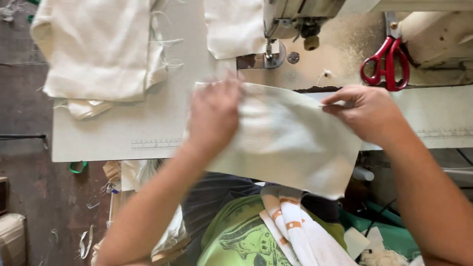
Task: Folding and aligning white fabric pieces on a sewing machine table in preparation for sewing.
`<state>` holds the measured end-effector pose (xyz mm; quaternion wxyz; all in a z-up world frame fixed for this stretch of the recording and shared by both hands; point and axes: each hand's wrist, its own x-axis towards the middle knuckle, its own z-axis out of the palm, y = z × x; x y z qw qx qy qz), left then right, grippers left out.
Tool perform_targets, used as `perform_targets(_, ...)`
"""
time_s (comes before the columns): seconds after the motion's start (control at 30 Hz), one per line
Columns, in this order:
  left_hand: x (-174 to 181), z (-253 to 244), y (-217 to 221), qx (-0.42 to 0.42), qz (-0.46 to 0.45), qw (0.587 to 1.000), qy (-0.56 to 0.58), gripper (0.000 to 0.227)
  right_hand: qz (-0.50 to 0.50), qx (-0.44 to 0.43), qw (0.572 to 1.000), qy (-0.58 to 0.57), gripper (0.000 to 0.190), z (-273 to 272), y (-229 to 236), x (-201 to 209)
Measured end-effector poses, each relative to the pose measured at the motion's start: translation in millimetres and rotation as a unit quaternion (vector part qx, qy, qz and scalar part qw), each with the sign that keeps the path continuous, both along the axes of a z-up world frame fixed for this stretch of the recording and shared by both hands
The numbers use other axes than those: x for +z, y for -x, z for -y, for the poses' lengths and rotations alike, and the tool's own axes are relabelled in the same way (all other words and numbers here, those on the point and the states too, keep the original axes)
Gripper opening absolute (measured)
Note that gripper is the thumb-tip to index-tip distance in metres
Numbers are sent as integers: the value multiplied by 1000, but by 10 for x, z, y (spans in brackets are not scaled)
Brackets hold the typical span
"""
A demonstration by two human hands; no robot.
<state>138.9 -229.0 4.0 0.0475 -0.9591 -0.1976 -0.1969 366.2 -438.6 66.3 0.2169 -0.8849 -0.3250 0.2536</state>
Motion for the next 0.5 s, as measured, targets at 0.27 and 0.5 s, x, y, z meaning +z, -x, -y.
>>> perform_targets(0.27, 288, -962, 195, -135, -77, 977, 149, 16, 6, -21, 999, 49, 22, 52, -68, 221)
perform_targets(0.5, 155, -919, 577, -254, 42, 961, -99, 16, 397, 321, 833, -211, 6, 553, -297, -471)
